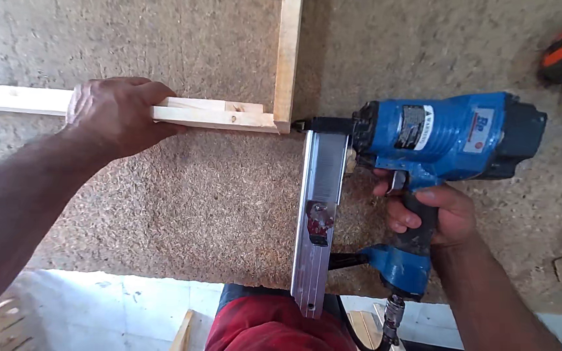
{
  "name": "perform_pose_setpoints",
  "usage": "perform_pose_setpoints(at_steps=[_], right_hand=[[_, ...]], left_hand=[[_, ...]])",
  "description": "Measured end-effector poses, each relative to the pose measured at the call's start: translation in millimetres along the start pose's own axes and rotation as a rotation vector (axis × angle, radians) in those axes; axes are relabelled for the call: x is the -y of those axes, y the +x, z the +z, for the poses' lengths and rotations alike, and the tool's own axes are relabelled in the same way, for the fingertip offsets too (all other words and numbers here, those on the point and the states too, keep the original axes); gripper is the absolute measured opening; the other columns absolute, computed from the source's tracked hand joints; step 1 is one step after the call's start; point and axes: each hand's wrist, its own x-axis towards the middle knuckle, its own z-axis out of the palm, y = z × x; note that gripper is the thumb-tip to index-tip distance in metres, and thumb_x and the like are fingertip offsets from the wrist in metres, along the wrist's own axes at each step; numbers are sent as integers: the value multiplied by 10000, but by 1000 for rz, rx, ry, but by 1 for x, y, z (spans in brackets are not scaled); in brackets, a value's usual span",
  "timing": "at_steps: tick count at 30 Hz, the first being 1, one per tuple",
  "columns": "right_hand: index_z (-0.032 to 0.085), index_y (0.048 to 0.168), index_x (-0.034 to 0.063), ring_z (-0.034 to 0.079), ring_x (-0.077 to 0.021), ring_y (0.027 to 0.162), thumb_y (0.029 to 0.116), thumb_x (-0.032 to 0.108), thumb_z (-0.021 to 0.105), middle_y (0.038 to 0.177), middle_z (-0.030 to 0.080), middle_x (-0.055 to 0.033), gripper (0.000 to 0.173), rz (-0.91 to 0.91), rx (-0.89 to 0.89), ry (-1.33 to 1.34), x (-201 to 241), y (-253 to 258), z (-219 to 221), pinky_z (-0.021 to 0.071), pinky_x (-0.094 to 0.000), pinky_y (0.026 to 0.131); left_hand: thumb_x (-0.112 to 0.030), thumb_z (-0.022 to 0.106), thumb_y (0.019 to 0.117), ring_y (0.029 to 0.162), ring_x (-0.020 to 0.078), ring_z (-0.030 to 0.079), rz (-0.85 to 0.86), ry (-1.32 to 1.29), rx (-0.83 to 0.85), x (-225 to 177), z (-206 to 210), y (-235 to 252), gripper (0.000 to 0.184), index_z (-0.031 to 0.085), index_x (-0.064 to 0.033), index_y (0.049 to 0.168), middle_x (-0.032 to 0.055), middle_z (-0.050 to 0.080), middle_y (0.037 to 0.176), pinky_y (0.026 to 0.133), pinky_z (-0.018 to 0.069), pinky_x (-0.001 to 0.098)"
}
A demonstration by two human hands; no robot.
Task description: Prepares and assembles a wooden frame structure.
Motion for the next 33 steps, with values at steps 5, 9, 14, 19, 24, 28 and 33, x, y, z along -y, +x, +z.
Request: perform_pose_setpoints(at_steps=[5,9,14,19,24,28,33], right_hand=[[556,1399,25,667,-156,622,963,212,609,1147,688,-188,478,-3,27,19,1,2,1,592,-281,554],[546,1401,14,662,-159,619,965,211,597,1144,685,-189,481,4,38,25,2,4,-2,587,-286,549],[542,1407,19,670,-168,636,963,199,593,1148,682,-185,482,18,52,37,3,4,-4,594,-292,561],[554,1397,23,659,-159,619,952,189,605,1091,686,-167,477,44,32,10,7,6,-3,595,-297,560],[586,1351,24,643,-155,600,959,201,618,956,672,-128,431,51,15,-12,6,5,2,605,-319,571],[593,1361,40,665,-154,605,982,189,576,1222,684,-219,407,-29,18,-9,4,-3,3,588,-282,552],[590,1368,50,675,-170,603,973,163,581,1218,688,-229,411,-23,33,8,2,3,-2,603,-303,565]], left_hand=[[-452,792,873,941,502,674,-6,4,3,3,1,-1,475,670,-101,1170,230,688,1087,746,489,734],[-466,777,874,927,486,674,17,0,-26,7,7,0,473,666,-113,1168,218,685,1079,733,493,713],[-442,786,876,938,497,671,24,-5,-27,7,7,-1,473,664,-102,1182,233,683,1089,745,491,721],[-418,805,872,958,499,670,2,-15,-24,6,7,0,457,669,-116,1187,224,684,1110,761,490,732],[-403,807,869,950,509,665,-9,-7,-11,2,4,-3,471,666,-90,1191,233,679,1096,748,487,742],[-463,785,873,936,480,673,-6,-10,-11,8,7,-2,495,667,-95,1182,213,680,1081,741,501,729],[-567,712,891,982,481,661,-27,-27,3,16,12,-4,576,654,-87,1204,222,667,1111,772,499,726]])
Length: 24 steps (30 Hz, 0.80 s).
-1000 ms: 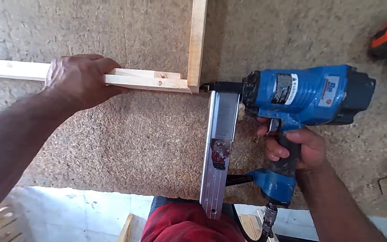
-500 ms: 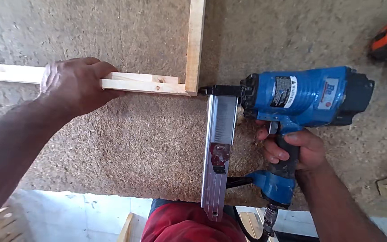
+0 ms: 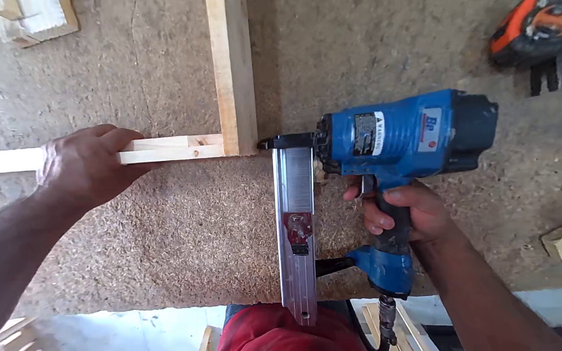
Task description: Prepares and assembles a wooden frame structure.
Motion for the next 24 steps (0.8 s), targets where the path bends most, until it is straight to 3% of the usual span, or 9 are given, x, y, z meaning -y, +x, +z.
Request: perform_pose_setpoints(at_steps=[7,18,24], right_hand=[[594,1357,45,677,-184,610,976,151,592,1197,684,-234,395,26,4,42,-3,-1,0,610,-318,576],[608,1323,23,668,-170,606,981,153,580,1183,686,-222,367,9,-32,37,-5,-2,2,602,-305,566],[597,1335,26,652,-157,595,963,150,594,1077,693,-190,392,58,-29,-12,1,2,3,601,-304,569]], left_hand=[[-502,741,891,974,486,657,1,-17,4,-2,-2,0,539,652,-66,1194,234,660,1100,772,494,730],[-585,716,877,978,487,654,-10,-26,-3,1,1,0,611,653,-70,1200,232,660,1104,777,487,734],[-549,720,876,973,484,656,12,-37,-41,0,2,-1,576,660,-68,1185,230,663,1097,774,490,723]])
